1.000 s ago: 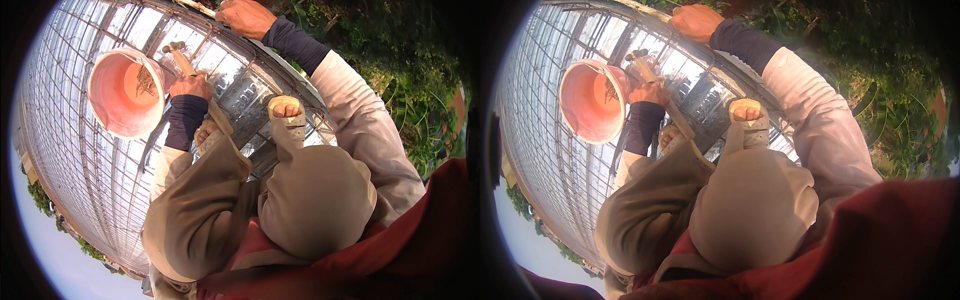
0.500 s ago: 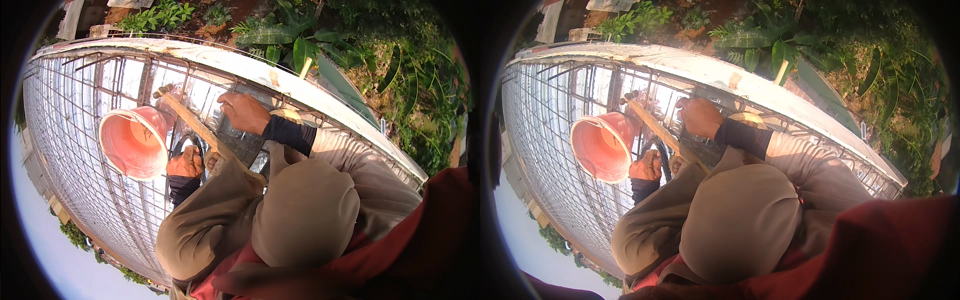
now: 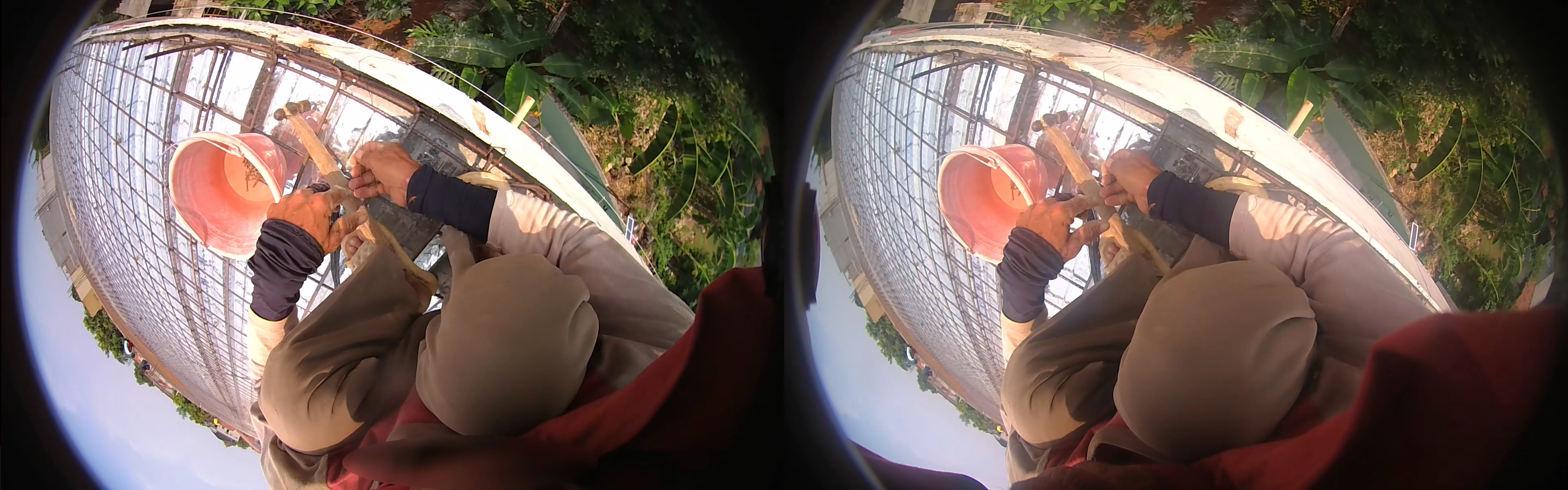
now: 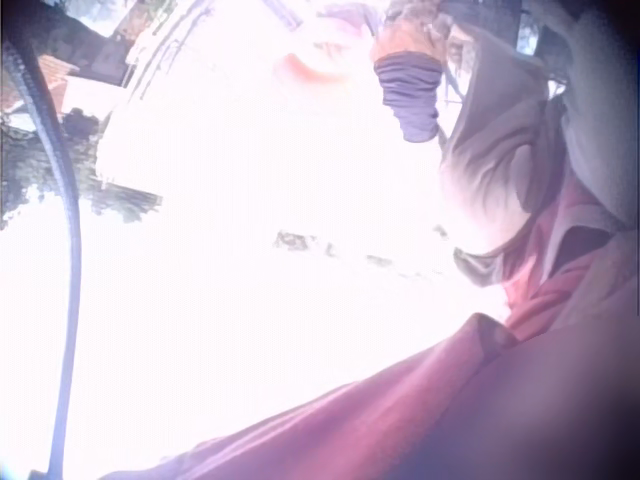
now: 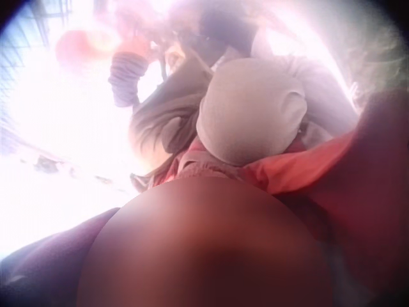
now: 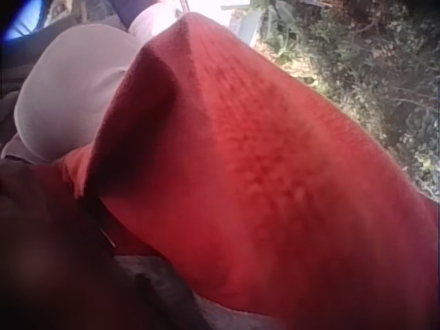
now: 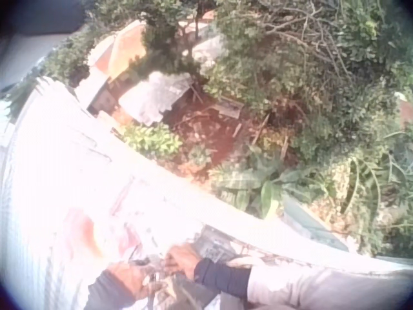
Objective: The person hammers nails into a metal frame using a hammer. They repeatedly pick nails from a pink bucket and drive them into the frame while standing on a metal grate.
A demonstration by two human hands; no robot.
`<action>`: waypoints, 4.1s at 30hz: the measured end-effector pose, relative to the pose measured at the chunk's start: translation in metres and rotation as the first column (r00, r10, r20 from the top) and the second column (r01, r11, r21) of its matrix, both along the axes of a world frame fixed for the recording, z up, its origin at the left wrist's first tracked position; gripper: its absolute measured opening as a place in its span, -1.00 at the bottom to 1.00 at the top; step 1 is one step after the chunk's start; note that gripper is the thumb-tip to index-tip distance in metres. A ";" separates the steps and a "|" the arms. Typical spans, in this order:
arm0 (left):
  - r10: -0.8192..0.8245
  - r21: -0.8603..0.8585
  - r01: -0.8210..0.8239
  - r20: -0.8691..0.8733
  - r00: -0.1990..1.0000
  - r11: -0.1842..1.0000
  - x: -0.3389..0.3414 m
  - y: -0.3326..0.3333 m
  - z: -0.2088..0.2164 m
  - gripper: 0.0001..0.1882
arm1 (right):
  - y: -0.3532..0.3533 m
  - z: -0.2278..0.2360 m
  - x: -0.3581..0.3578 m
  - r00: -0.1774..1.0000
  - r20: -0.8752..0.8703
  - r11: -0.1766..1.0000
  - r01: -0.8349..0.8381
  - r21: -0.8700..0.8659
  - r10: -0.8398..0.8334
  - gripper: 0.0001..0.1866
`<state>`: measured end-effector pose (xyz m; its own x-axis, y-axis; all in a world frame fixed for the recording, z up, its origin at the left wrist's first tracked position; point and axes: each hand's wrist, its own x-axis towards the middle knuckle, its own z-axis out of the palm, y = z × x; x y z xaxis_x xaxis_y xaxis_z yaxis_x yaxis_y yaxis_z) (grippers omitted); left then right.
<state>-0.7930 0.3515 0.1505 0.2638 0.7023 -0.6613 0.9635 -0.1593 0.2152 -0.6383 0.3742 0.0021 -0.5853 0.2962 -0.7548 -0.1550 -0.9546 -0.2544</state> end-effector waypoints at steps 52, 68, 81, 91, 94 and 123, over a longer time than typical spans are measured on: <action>0.579 0.014 -0.626 0.363 0.730 0.780 0.042 0.156 -0.116 -0.71 | 0.000 -0.026 -0.024 0.998 0.065 0.994 0.000 0.106 -0.007 -0.82; 0.568 0.370 -0.709 0.427 0.704 0.601 0.024 0.093 -0.136 -0.70 | -0.007 -0.025 -0.025 0.999 0.053 0.952 -0.010 0.306 -0.006 -0.83; 0.167 0.725 -0.477 0.460 0.872 0.497 0.043 0.079 -0.154 -0.87 | -0.019 -0.079 -0.032 0.901 0.431 0.207 -0.430 0.879 0.042 -0.90; -0.128 0.611 -0.420 0.654 0.746 0.671 0.021 0.098 -0.152 -0.92 | -0.004 -0.031 -0.037 0.993 0.106 0.976 0.031 0.217 -0.055 -0.75; -0.085 0.590 -0.454 0.667 0.740 0.668 0.022 0.096 -0.149 -0.91 | -0.006 -0.035 -0.039 0.996 0.082 0.969 0.016 0.245 -0.037 -0.79; 0.580 0.097 -0.591 0.125 0.805 0.801 0.004 0.061 -0.164 -0.72 | -0.031 -0.040 -0.026 0.652 0.714 -0.296 -0.755 0.585 -0.255 -0.83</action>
<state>-0.7891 0.4126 -0.0131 -0.1737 0.8155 -0.5521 0.8605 0.3983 0.3176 -0.6640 0.3432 -0.0380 -0.6526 0.7563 0.0462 0.6042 0.5562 -0.5706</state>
